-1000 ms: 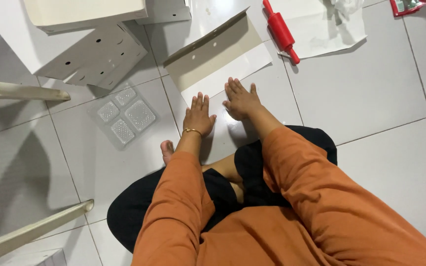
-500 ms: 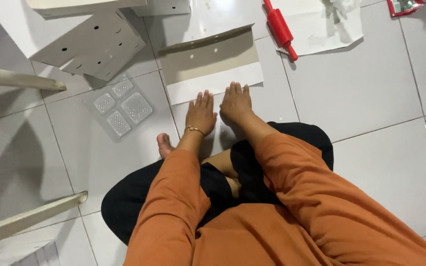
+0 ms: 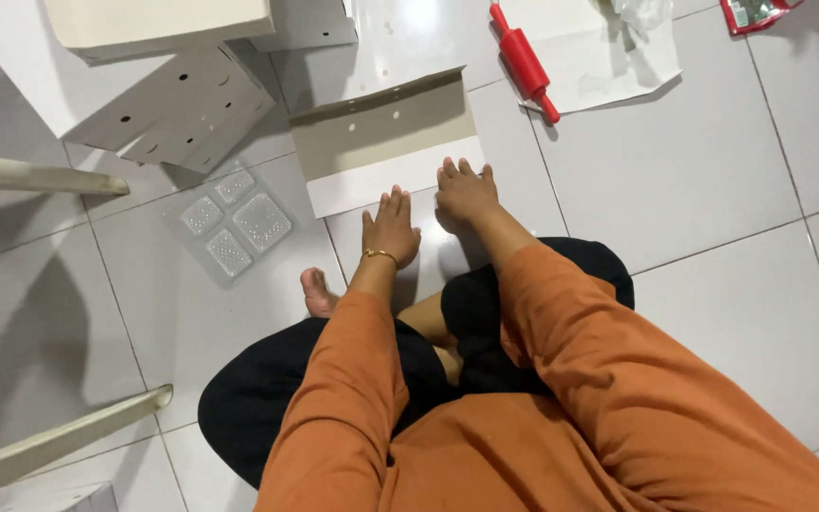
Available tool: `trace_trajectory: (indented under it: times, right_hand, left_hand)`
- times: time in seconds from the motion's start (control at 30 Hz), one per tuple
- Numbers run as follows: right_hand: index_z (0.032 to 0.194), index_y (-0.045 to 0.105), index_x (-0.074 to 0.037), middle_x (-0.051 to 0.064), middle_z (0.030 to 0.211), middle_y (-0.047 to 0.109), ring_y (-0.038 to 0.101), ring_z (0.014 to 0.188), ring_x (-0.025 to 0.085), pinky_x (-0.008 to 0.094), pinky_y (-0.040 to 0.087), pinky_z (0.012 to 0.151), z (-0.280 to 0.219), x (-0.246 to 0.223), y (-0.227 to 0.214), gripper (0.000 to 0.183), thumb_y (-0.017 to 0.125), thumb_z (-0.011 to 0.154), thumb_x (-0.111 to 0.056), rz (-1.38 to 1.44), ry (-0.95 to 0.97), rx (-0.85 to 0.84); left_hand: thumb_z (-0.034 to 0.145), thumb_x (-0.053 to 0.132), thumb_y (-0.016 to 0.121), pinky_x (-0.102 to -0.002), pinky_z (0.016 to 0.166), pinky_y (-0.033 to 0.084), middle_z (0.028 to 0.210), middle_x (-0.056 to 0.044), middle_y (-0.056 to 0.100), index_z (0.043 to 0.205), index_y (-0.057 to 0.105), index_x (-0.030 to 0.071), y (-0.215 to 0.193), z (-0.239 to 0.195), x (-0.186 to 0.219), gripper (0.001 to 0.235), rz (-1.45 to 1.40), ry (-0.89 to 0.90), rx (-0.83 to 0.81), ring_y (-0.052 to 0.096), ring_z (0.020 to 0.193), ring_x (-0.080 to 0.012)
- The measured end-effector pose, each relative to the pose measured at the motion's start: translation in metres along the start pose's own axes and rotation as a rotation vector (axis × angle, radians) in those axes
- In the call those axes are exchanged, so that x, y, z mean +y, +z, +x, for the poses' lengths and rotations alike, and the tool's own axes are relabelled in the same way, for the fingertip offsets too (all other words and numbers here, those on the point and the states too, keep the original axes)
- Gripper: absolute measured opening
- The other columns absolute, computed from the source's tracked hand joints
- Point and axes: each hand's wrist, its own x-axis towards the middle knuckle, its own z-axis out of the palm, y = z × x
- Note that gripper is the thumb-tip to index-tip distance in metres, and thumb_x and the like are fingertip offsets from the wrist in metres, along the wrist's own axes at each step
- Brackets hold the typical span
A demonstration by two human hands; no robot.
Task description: The person sits on the floor and folds a flat white cardboard sheet into a box. They fold the side flaps and tuck the tabs into slots to form the box structure.
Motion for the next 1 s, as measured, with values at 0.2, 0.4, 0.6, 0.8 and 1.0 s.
trace_trajectory:
  times: [0.2, 0.4, 0.6, 0.8, 1.0]
  right_hand:
    - [0.138, 0.058, 0.005, 0.025, 0.130, 0.056, 0.055, 0.126, 0.043, 0.053, 0.051, 0.101, 0.000, 0.033, -0.016, 0.057, 0.072, 0.097, -0.033, 0.737, 0.533, 0.428]
    - [0.116, 0.071, 0.005, 0.023, 0.106, 0.072, 0.070, 0.108, 0.043, 0.055, 0.059, 0.080, -0.018, 0.026, -0.020, 0.043, 0.070, 0.095, -0.032, 1.010, 0.574, 0.281]
    - [0.095, 0.063, -0.003, 0.008, 0.076, 0.057, 0.061, 0.063, 0.018, 0.034, 0.052, 0.049, -0.021, 0.008, -0.018, 0.011, 0.064, 0.091, -0.014, 1.463, 0.487, 0.472]
    - [0.109, 0.049, 0.001, 0.006, 0.077, 0.054, 0.065, 0.060, 0.015, 0.027, 0.062, 0.056, -0.096, -0.023, -0.058, 0.031, 0.068, 0.086, -0.005, 1.771, 0.247, 0.336]
    - [0.095, 0.064, -0.010, 0.006, 0.077, 0.056, 0.063, 0.080, 0.029, 0.037, 0.053, 0.077, -0.089, -0.001, -0.048, 0.026, 0.082, 0.089, -0.028, 0.581, -0.302, 1.266]
  left_hand:
    - [0.102, 0.035, 0.049, -0.055, 0.127, 0.018, 0.174, -0.007, 0.007, 0.165, 0.017, 0.012, -0.006, -0.015, -0.003, 0.074, -0.055, 0.019, -0.045, 0.007, 0.160, -0.0250]
    - [0.099, 0.045, 0.055, -0.056, 0.125, 0.022, 0.170, -0.008, 0.025, 0.164, 0.026, 0.017, 0.013, 0.002, -0.024, 0.077, -0.148, 0.033, 0.065, 0.019, 0.158, -0.0281]
    - [0.086, 0.010, 0.081, -0.066, 0.122, 0.026, 0.169, -0.027, 0.010, 0.166, 0.016, 0.021, -0.049, -0.053, 0.036, 0.104, -0.145, 0.280, 0.532, 0.012, 0.157, -0.0460]
    - [0.093, 0.002, 0.066, -0.058, 0.107, 0.048, 0.148, -0.015, 0.052, 0.127, 0.054, 0.019, -0.040, -0.004, 0.019, 0.039, 0.109, 0.466, 0.661, 0.039, 0.147, -0.0381]
    - [0.093, -0.001, 0.065, -0.038, 0.091, 0.062, 0.132, -0.012, 0.061, 0.112, 0.048, 0.014, -0.036, -0.033, -0.006, 0.030, 0.187, 0.601, 0.882, 0.053, 0.137, -0.0338]
